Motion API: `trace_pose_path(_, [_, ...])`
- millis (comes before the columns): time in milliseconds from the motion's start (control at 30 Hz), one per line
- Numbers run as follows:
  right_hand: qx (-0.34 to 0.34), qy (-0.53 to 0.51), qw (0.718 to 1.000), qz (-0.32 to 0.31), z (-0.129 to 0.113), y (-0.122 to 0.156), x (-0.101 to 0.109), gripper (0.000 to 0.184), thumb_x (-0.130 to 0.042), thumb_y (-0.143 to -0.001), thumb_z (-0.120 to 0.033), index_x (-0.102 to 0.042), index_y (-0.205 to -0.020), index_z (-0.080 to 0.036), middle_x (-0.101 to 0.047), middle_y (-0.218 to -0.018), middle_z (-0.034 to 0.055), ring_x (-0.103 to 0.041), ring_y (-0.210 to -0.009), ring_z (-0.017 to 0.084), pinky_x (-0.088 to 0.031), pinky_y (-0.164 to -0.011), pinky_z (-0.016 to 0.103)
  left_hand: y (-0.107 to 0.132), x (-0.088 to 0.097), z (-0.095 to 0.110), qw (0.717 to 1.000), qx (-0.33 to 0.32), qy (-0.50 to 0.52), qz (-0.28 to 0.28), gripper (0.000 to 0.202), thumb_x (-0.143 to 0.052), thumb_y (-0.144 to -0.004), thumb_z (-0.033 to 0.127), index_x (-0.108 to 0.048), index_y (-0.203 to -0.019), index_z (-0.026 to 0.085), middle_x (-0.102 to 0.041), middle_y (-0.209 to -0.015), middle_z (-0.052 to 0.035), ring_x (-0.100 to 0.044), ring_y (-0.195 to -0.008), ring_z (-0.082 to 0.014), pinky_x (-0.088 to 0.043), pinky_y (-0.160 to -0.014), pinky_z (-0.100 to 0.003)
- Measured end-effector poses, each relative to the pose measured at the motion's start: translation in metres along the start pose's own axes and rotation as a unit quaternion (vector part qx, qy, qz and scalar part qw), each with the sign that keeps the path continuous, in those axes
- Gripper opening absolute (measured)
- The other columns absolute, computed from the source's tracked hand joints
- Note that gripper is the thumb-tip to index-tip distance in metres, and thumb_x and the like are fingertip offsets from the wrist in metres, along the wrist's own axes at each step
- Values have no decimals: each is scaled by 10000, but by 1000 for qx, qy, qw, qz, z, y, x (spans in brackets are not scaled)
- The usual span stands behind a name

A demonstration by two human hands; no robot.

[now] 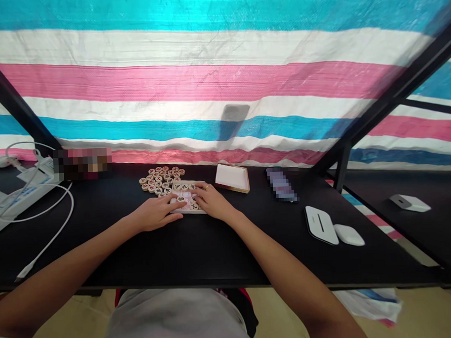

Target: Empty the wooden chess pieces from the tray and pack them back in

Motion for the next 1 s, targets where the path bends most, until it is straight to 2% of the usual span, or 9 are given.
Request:
trace_pose_path(300, [-16,-4,1000,-3,-1,0,2,315,-412,-942,-287,-626,-1154,-194,-532,-1241,128,-502,-1166,259,-412,-1033,457,5,14,-10,999,-3,-27,24,474,-247,-989,488,-473,-1354,288,-571,-1191,-73,-614,-966,-179,-474,-757,-249])
trace_pose_path(567, [-23,-5,1000,-6,-1,0,2,314,-426,-937,-288,-630,-1149,-177,-529,-1243,132,-504,-1164,251,-407,-1040,437,6,22,-18,999,16,-37,27,446,-279,-988,475,-525,-1303,276,-629,-1040,-54,-621,-886,-167,-452,-720,-236])
trace_pose_path(800, [-16,-11,1000,-5,1,0,1,311,-428,-933,-282,-632,-1145,-181,-531,-1242,130,-502,-1168,251,-405,-1037,438,7,31,-23,999,27,-20,-29,431,-300,-985,461,-578,-1248,264,-645,-979,-46,-627,-898,-181,-445,-746,-250])
trace_pose_path(1000, [-19,-19,1000,-5,1,0,2,307,-433,-932,-298,-635,-1141,-202,-536,-1237,118,-508,-1154,254,-418,-1023,454,11,34,-29,995,71,29,-59,456,-301,-959,529,-606,-1213,304,-661,-993,-35,-628,-924,-181,-441,-766,-241])
Point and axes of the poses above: each hand's wrist, its own y-axis away from the middle knuckle, its own x-axis out of the back of the hand, z = x × y, the point moved 4 cm from there along -y, towards the middle knuckle
